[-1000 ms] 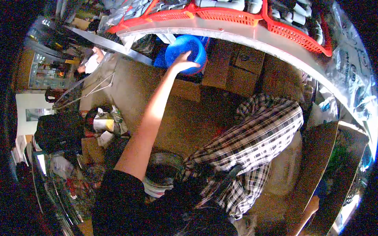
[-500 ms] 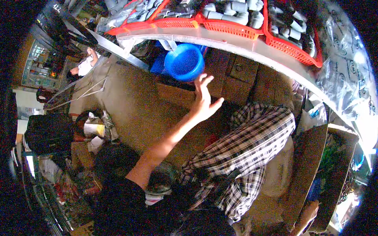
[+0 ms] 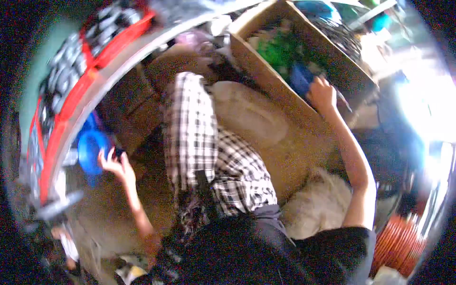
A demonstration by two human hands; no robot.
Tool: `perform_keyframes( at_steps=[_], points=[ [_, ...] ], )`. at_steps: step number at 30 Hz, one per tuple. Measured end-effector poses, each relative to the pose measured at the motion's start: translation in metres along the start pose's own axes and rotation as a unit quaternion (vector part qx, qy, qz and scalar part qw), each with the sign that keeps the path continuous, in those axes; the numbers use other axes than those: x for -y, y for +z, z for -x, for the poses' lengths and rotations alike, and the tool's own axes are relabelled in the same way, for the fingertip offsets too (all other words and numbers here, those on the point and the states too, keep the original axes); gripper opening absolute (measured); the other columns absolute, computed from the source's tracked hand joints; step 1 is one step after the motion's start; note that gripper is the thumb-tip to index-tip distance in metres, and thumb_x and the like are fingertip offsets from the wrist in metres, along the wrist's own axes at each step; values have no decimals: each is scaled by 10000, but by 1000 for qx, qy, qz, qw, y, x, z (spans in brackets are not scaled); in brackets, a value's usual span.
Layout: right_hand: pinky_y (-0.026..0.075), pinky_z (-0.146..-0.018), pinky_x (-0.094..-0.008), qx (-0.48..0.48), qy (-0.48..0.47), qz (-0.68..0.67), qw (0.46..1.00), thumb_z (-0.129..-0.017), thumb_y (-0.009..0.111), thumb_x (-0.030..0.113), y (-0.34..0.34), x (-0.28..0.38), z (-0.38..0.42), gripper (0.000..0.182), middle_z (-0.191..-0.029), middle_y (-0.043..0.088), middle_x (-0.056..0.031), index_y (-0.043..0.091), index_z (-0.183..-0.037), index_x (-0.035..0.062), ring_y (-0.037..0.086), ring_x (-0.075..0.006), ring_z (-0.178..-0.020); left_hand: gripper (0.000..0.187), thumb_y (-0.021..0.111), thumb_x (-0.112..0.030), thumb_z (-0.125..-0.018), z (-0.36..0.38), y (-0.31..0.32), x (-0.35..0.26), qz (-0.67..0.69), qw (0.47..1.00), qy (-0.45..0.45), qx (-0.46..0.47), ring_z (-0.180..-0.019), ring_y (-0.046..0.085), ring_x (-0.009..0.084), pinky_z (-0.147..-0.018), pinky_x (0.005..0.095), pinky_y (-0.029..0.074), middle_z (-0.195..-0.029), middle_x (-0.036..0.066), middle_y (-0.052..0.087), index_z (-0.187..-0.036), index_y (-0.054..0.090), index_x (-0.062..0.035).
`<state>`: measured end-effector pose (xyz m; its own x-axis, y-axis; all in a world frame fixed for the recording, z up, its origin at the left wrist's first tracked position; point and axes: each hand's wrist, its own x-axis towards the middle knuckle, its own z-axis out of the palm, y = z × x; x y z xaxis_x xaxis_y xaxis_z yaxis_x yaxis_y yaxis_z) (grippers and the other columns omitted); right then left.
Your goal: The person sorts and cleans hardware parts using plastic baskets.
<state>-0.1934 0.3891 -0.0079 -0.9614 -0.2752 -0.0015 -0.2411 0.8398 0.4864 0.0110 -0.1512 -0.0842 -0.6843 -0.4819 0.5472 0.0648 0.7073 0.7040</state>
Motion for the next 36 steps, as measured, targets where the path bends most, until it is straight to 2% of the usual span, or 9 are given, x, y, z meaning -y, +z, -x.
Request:
perform_keyframes(
  at_steps=[2,9,12,18,26,29,32,34,36],
  points=[
    [503,-630,-327,74,36,5,997,-625,649,297,9,-4,0,230,-819,557,-54,612,-691,80,580,-219,-798,656,569,-27,-750,4,-5,0,-15,999,-21,29,-996,456,274,-830,430,366,-1259,145,212,-1250,147,-71],
    [502,-625,-324,99,40,9,994,-572,717,259,15,-6,3,253,-837,597,-55,632,-729,79,582,-214,-831,559,519,-76,-814,10,-12,-14,-50,995,-70,43,-968,463,257,-805,412,357,-1285,158,178,-1241,159,-74],
    [499,-621,-319,116,36,32,992,-631,673,226,31,-4,-2,183,-838,598,-52,636,-736,82,588,-212,-813,554,528,-60,-808,10,-11,-21,-56,994,-69,60,-957,461,257,-792,395,355,-1244,133,250,-1245,188,-71],
    [486,-604,-325,223,-43,63,972,-721,548,159,46,-2,-5,126,-828,633,-60,658,-762,115,609,-228,-791,504,512,-88,-824,19,-6,-22,-51,990,-68,108,-987,449,282,-846,410,359,-1273,177,191,-1230,218,-36],
    [457,-568,-299,280,-79,222,931,-679,585,191,45,-6,-11,128,-779,634,-44,663,-762,134,616,-181,-749,483,509,-81,-823,8,-22,-29,-106,979,-53,166,-1002,445,279,-881,411,344,-1300,194,173,-1229,250,-30],
    [463,-570,-299,290,-33,169,942,-675,592,188,11,-28,-20,126,-784,634,-48,664,-763,134,617,-177,-771,483,507,-84,-825,-2,-29,-39,-105,982,-52,149,-998,459,262,-847,387,347,-1284,185,239,-1232,251,-34],
    [486,-580,-330,173,70,105,977,-671,587,171,-43,-48,-28,127,-793,627,-82,651,-768,121,616,-233,-760,483,496,-93,-828,-4,-26,-49,-21,988,-98,120,-997,465,247,-829,369,347,-1270,159,285,-1235,244,-30],
    [495,-621,-360,14,43,-63,997,-643,581,143,-91,-45,-18,155,-794,613,-114,625,-786,102,605,-270,-762,486,488,-102,-830,-6,-16,-67,105,978,-155,94,-992,469,251,-831,368,347,-1274,152,283,-1238,235,-25],
    [497,-613,-380,-128,-5,-164,978,-636,572,117,-150,-7,-2,155,-743,588,-112,584,-784,74,587,-285,-733,592,514,-246,-806,-13,1,-93,232,947,-190,117,-1033,461,304,-846,380,352,-1244,169,332,-1255,196,-26]
  ],
)
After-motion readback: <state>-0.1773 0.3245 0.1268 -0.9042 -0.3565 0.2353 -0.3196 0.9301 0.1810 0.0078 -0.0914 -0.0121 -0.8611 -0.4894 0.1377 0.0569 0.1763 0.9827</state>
